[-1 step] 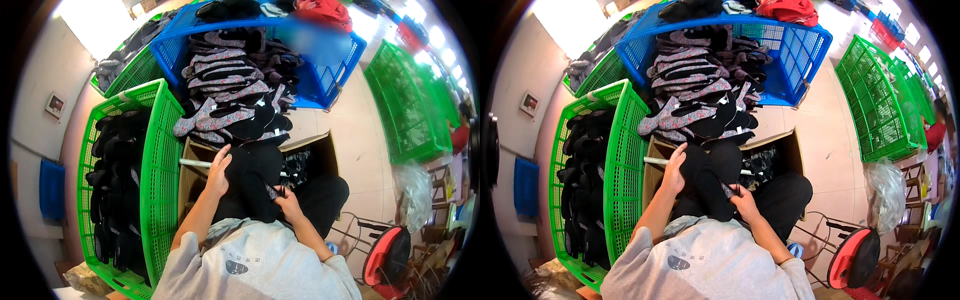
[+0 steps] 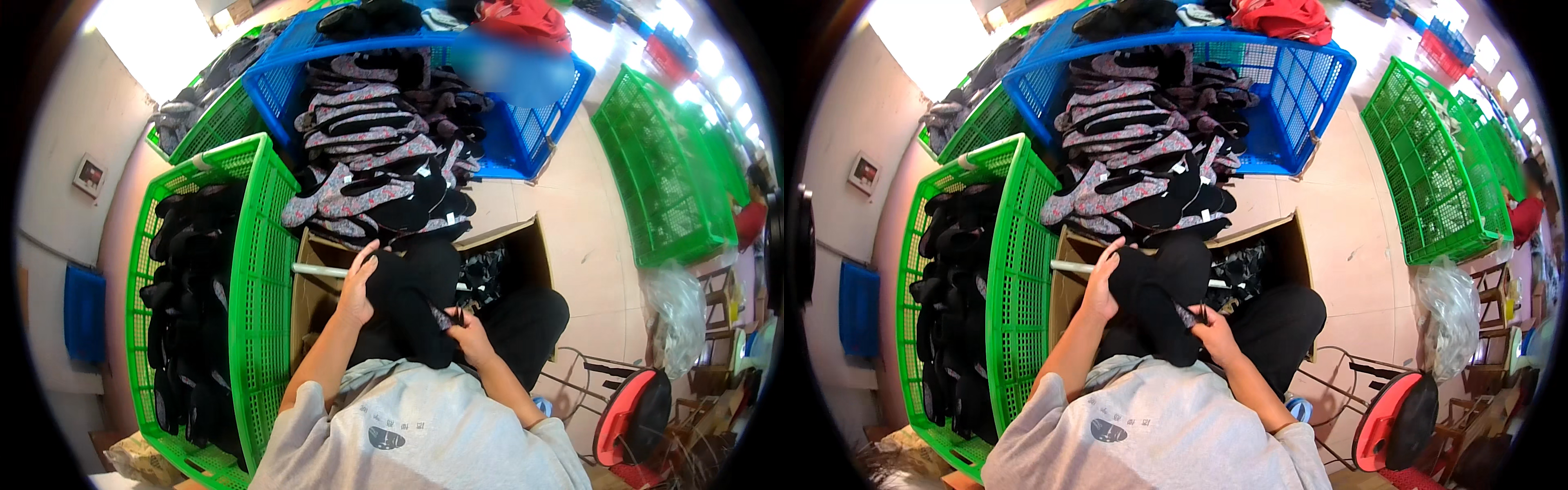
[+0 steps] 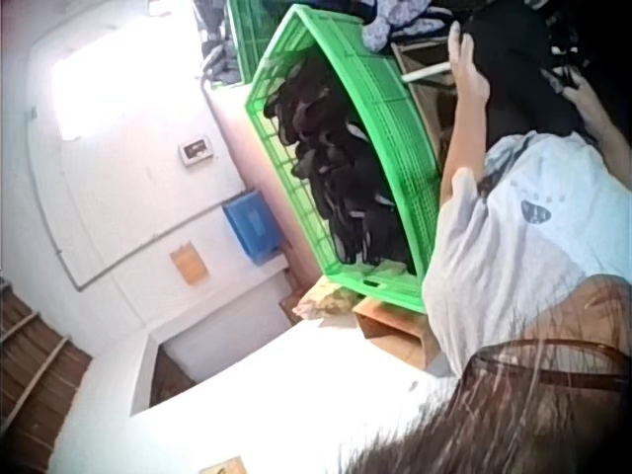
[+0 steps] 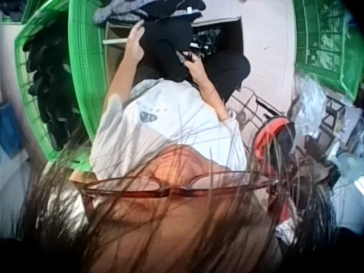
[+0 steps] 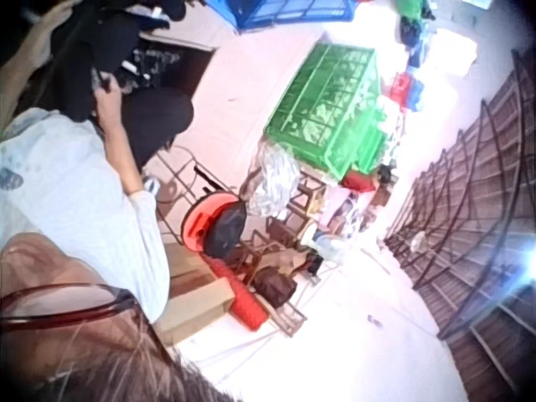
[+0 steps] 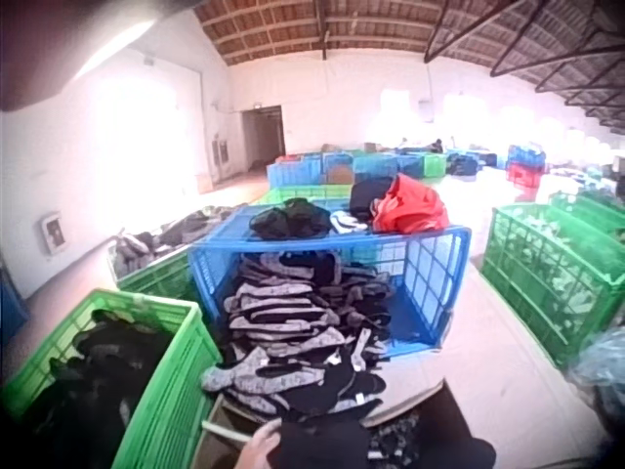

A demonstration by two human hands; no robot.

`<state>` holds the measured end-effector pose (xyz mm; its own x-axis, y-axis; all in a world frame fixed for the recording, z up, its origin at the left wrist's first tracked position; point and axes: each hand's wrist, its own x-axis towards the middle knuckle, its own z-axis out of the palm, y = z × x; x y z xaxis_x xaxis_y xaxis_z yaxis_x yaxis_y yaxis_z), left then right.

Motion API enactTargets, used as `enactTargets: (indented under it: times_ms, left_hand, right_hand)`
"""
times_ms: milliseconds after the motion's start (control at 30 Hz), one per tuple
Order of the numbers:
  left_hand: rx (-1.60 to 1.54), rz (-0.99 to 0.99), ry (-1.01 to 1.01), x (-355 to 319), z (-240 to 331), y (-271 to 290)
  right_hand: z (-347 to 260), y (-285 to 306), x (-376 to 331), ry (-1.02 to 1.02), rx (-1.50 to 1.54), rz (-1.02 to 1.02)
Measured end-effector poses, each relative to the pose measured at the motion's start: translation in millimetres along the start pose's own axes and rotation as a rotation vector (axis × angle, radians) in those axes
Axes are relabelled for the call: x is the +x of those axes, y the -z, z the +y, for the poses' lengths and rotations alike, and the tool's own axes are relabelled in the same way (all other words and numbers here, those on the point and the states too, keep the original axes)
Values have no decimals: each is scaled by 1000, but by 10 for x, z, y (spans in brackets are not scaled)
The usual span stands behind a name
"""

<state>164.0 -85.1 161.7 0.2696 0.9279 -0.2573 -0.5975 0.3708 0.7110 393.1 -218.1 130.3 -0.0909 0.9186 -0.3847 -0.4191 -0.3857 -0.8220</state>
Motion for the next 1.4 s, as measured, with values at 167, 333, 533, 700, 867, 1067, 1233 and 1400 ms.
enactTargets:
  times_ms: [167,333,533,700,867,1067,1233,1400]
  left_hand:
    - [-269,-251,43,-43,-69,-147]
    - [-306,-245,57,-131,-30,-384]
    - [-257,-248,1,-130,-66,-378]
    - [-105,-108,-18,-152,-57,-404]
    - [-28,-68,-69,-185,-5,-545]
    - [88,-163,18,-173,-14,-794]
    - [99,-168,106,-125,-126,-1046]
    - [159,-146,125,-88,-204,-1112]
  right_hand:
    - [12,95,-49,-82,41,-49]
    - [122,157,-50,-97,84,-41]
    - [81,104,-97,-124,118,-111]
    - [120,109,-94,-122,107,-107]
    - [57,124,-80,-31,-3,-158]
    - [-291,26,-7,160,-311,-116]
    - [-285,-64,146,294,-350,113]
    - [-256,-135,279,481,-405,315]
